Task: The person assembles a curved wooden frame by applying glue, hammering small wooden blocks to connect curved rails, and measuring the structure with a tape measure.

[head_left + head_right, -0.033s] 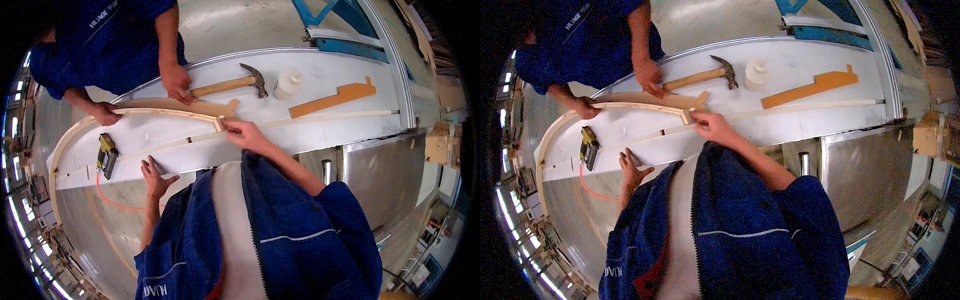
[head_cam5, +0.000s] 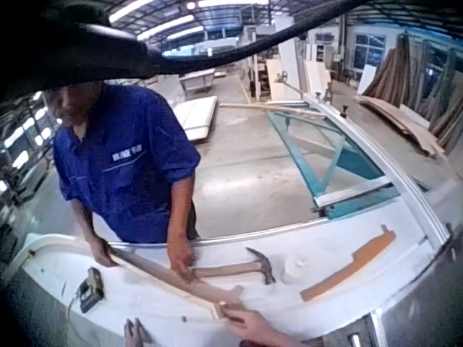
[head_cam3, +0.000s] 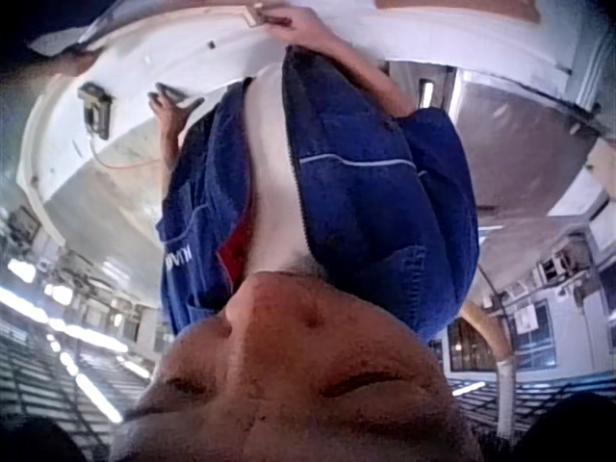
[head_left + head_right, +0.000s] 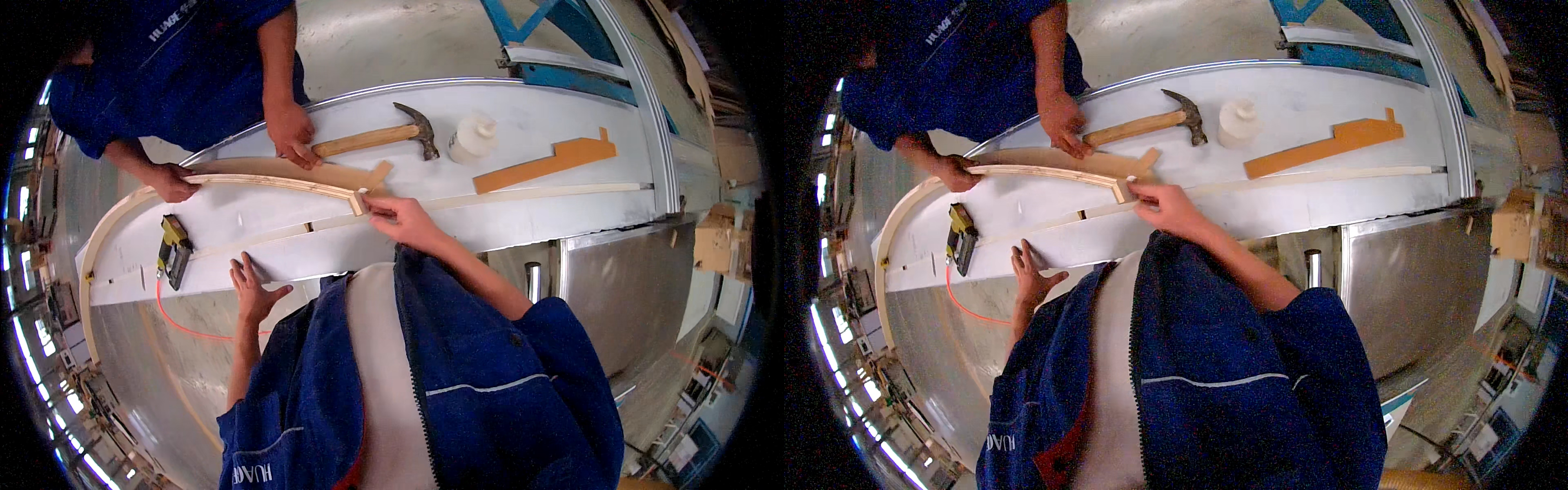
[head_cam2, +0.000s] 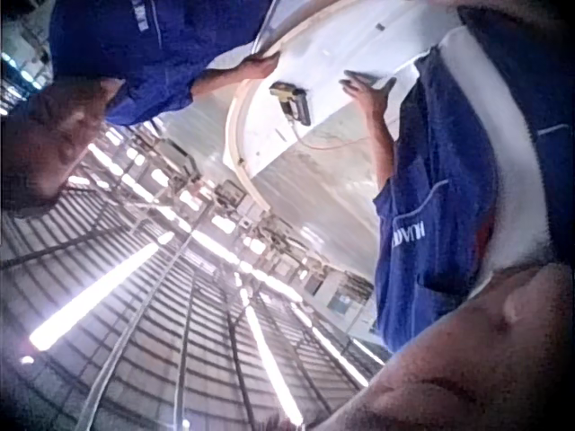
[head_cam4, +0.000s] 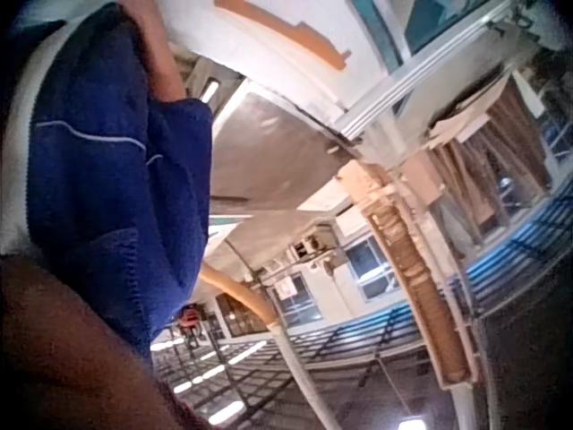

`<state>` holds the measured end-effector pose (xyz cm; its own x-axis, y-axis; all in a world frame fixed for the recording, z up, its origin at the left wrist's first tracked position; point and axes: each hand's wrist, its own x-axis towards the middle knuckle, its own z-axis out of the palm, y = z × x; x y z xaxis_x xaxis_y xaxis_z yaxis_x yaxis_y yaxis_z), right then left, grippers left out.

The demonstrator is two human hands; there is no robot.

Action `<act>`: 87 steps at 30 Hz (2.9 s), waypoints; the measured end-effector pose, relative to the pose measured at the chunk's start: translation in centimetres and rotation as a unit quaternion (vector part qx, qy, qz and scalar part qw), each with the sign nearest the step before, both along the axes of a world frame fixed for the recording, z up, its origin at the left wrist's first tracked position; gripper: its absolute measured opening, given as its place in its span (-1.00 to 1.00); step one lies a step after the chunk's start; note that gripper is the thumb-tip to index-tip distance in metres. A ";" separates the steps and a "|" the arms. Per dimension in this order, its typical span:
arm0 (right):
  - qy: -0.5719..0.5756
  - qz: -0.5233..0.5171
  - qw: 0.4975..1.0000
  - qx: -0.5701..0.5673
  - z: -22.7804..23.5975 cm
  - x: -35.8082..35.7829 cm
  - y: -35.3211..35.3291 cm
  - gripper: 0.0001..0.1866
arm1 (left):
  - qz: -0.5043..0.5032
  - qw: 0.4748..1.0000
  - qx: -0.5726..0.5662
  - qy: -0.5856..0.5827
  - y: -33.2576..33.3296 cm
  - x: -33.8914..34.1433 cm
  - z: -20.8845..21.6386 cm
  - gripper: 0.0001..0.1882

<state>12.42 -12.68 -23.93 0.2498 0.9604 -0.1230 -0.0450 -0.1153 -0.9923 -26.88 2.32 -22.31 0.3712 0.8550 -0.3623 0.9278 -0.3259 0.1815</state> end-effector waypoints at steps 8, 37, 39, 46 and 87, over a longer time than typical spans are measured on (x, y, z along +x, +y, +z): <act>0.194 -0.076 0.978 -0.016 2.0 0.5 1.8 -0.63 | -0.008 0.999 -0.048 -0.014 0.0 -0.1 1.1 0.63; -0.045 -0.063 0.995 -0.069 3.0 -2.4 3.6 -0.59 | -0.006 0.998 0.026 -0.058 -1.2 -2.0 1.9 0.31; -0.090 -0.101 0.984 -0.114 4.6 -3.8 3.8 -0.57 | -0.044 0.992 0.054 -0.107 -1.6 -3.9 0.6 0.28; 0.062 -0.244 0.965 -0.068 2.3 -5.0 3.7 -0.48 | -0.095 0.980 0.059 -0.167 -1.4 -6.7 0.3 0.04; 0.069 -0.489 0.869 -0.021 1.9 -8.8 8.5 -0.52 | 0.605 0.574 -0.144 -0.532 1.8 -42.0 -17.1 -0.53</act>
<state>3.60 -4.20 -22.05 0.9242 0.2912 -0.2471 -0.2610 0.0090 -0.9653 -68.86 4.15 -39.43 -0.2890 0.6820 -0.6718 -0.2433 0.6264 0.7406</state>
